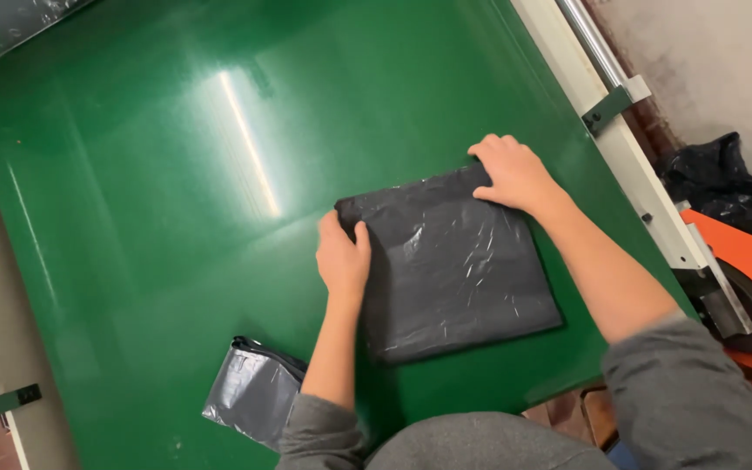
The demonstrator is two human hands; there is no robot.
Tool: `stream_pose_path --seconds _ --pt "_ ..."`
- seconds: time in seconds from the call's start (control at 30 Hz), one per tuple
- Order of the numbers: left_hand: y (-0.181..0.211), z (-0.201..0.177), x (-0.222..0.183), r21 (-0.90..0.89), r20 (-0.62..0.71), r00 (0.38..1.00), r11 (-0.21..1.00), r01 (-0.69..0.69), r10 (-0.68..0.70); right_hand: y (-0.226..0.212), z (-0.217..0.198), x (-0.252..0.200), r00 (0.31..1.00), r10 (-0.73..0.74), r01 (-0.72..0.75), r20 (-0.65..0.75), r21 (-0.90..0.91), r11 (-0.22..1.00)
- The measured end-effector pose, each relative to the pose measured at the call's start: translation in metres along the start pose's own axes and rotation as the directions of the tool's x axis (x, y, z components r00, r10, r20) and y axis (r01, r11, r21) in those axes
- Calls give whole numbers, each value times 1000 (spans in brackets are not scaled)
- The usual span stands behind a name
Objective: Fold black plastic bags and place them into a red plastic storage basket.
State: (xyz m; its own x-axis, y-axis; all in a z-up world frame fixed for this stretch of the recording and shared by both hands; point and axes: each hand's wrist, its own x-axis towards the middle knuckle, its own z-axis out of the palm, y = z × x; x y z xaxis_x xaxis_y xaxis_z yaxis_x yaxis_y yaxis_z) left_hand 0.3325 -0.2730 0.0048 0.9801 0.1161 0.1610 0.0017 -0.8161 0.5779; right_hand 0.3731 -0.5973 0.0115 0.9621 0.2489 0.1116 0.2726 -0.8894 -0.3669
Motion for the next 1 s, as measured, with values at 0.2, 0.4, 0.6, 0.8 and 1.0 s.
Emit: stream_pose_path --seconds 0.2,0.4,0.6,0.8,1.0 --pt "18 7 -82 -310 217 962 946 -94 167 3 28 15 945 144 -113 294 -119 986" --pt "-20 0 -92 -717 692 716 33 696 -89 -102 -50 -85 973 -62 102 -224 171 980" --pt "-66 -18 -116 -633 760 650 -260 729 -26 -124 -16 -220 964 -33 64 -265 110 992" --pt "-88 -15 -146 -815 544 824 135 564 -156 -132 5 -259 943 -91 114 -319 53 992" --pt "-35 -112 -179 -267 131 909 897 -352 396 -145 9 -266 963 -155 151 -220 -37 988"
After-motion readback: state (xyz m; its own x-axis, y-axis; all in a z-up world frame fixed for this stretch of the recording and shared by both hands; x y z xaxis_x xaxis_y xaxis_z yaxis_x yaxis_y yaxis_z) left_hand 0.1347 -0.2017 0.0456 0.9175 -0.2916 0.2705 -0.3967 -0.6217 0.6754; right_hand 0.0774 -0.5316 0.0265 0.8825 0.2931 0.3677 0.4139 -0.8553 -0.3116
